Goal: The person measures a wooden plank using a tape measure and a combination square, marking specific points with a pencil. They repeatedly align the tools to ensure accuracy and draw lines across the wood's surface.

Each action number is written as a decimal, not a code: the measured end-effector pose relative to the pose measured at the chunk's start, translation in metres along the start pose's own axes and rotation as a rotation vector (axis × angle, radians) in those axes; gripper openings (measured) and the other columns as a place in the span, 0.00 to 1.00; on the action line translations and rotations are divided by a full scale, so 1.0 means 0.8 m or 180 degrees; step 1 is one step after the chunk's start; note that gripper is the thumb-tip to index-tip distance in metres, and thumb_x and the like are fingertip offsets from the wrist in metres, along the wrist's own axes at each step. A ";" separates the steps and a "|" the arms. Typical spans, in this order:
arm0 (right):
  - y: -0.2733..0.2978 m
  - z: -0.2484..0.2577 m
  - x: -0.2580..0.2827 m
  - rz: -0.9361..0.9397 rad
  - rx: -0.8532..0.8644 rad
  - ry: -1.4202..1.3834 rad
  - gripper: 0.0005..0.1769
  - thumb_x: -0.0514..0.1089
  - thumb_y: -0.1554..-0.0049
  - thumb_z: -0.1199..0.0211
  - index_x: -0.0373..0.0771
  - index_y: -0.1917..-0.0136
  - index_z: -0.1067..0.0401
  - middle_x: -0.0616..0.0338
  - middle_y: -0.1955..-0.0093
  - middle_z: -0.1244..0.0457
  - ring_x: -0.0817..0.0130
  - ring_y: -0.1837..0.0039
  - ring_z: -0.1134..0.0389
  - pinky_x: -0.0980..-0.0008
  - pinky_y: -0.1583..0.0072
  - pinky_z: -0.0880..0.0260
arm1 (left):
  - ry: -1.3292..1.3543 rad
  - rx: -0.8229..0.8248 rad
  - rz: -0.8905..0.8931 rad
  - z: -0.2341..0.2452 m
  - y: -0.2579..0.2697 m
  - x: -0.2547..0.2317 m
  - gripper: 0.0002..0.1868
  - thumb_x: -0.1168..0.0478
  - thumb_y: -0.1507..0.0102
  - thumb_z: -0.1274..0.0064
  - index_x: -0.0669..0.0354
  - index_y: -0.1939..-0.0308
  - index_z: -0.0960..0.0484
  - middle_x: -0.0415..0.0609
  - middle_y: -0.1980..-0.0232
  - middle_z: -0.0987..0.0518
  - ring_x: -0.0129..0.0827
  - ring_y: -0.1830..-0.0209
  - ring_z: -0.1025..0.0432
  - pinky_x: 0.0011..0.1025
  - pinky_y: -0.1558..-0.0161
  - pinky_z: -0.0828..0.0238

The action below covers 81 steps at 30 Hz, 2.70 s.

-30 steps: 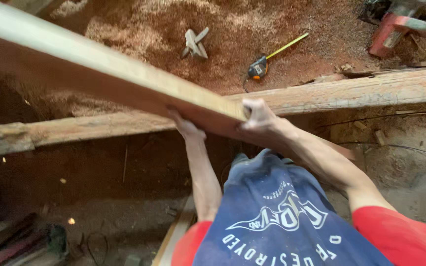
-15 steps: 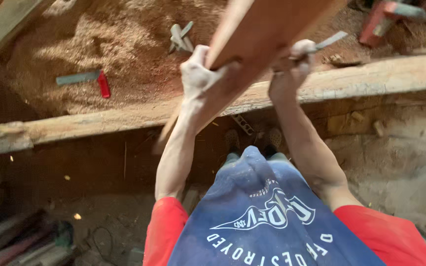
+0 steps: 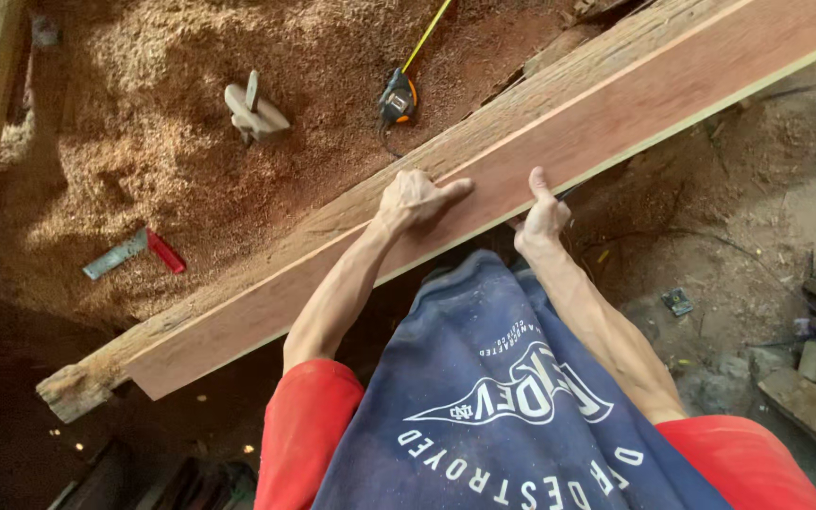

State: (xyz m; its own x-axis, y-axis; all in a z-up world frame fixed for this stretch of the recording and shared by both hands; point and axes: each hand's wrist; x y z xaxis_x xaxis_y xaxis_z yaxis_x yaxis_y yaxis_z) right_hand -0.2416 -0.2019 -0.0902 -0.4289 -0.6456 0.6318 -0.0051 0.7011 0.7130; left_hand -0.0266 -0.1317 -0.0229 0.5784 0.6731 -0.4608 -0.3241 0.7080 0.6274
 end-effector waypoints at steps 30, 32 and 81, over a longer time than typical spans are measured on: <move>-0.033 -0.082 0.044 -0.1651 0.1768 0.3735 0.24 0.51 0.37 0.39 0.52 0.66 0.51 0.73 0.76 0.60 0.80 0.75 0.62 0.77 0.74 0.66 | 0.0681 -0.4020 0.1502 -0.187 -0.005 0.105 0.38 0.32 0.45 0.39 0.47 0.38 0.23 0.54 0.27 0.34 0.52 0.24 0.42 0.57 0.26 0.45; -0.009 -0.112 0.033 -0.1452 0.2020 0.3739 0.24 0.49 0.38 0.40 0.53 0.67 0.52 0.74 0.76 0.60 0.80 0.76 0.62 0.76 0.74 0.67 | 0.0746 -0.4018 0.1858 -0.197 0.024 0.139 0.36 0.33 0.44 0.41 0.46 0.39 0.22 0.55 0.27 0.33 0.51 0.24 0.41 0.57 0.27 0.44; 0.189 -0.482 -0.803 0.0830 0.4205 0.4410 0.10 0.41 0.47 0.28 0.35 0.55 0.26 0.59 0.60 0.33 0.73 0.61 0.37 0.68 0.59 0.31 | 0.3887 -0.4106 0.3139 -0.168 0.154 0.592 0.55 0.37 0.48 0.28 0.69 0.30 0.35 0.66 0.36 0.30 0.55 0.41 0.29 0.46 0.47 0.27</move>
State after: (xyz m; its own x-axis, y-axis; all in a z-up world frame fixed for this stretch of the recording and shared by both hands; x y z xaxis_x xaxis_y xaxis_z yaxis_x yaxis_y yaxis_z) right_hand 0.3813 0.2022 -0.2716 0.3693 0.2084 0.9057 -0.9284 0.1263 0.3495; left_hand 0.1066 0.3034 -0.2483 -0.6189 0.2202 -0.7540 -0.7055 -0.5778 0.4104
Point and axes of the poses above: each hand's wrist, its own y-axis away from the middle knuckle, its own z-axis out of the back of the hand, x = y × z
